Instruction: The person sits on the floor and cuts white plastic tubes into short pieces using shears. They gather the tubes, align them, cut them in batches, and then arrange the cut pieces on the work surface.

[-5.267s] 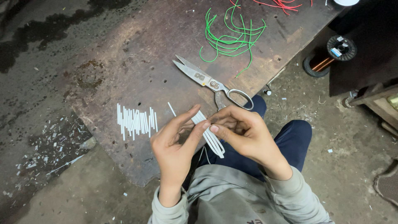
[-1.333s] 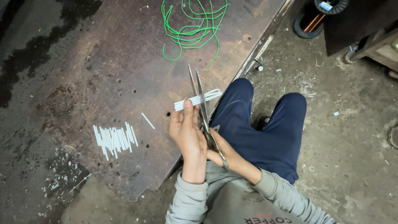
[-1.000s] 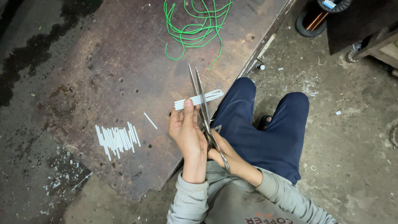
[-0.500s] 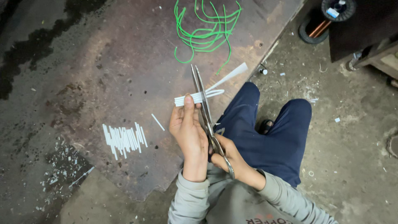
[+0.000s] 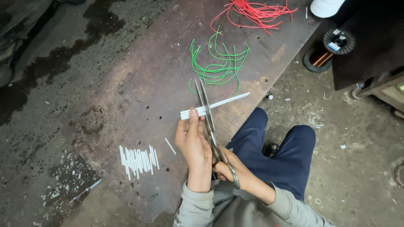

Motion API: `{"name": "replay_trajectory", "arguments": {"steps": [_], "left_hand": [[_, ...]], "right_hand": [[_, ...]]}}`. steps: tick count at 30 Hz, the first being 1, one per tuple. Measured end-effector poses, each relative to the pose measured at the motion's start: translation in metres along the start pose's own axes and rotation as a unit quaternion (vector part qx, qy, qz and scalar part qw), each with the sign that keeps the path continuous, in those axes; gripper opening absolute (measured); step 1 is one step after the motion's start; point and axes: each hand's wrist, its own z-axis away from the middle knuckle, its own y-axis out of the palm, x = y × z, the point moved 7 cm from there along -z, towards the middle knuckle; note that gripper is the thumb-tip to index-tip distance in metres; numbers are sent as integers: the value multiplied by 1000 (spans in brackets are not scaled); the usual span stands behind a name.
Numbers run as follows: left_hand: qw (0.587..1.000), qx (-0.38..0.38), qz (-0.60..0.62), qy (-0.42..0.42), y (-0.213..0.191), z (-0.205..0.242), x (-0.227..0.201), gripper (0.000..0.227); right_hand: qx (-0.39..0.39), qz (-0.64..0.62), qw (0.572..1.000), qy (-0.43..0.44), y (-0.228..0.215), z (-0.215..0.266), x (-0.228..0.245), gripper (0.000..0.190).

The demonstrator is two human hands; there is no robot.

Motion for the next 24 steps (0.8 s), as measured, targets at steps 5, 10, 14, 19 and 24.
{"name": "replay_trajectory", "arguments": {"steps": [5, 10, 14, 19, 24], "left_hand": [[1000, -9, 0, -4, 2, -7, 6, 9], [1000, -15, 1, -12, 5, -14, 12, 8], [1000, -18, 5, -5, 4, -22, 13, 7], [1000, -27, 8, -11, 0, -29, 16, 7], [999, -32, 16, -15, -1, -37, 20, 8]], "right_hand": [[-17, -14, 1000, 6, -4, -3, 4, 21], [-29, -12, 999, 3, -6, -4, 9, 19], [-44, -9, 999, 10, -6, -5, 8, 20], [-46, 1, 999, 4, -8, -9, 5, 16], [-58, 22, 998, 19, -10, -8, -6, 14]]}}
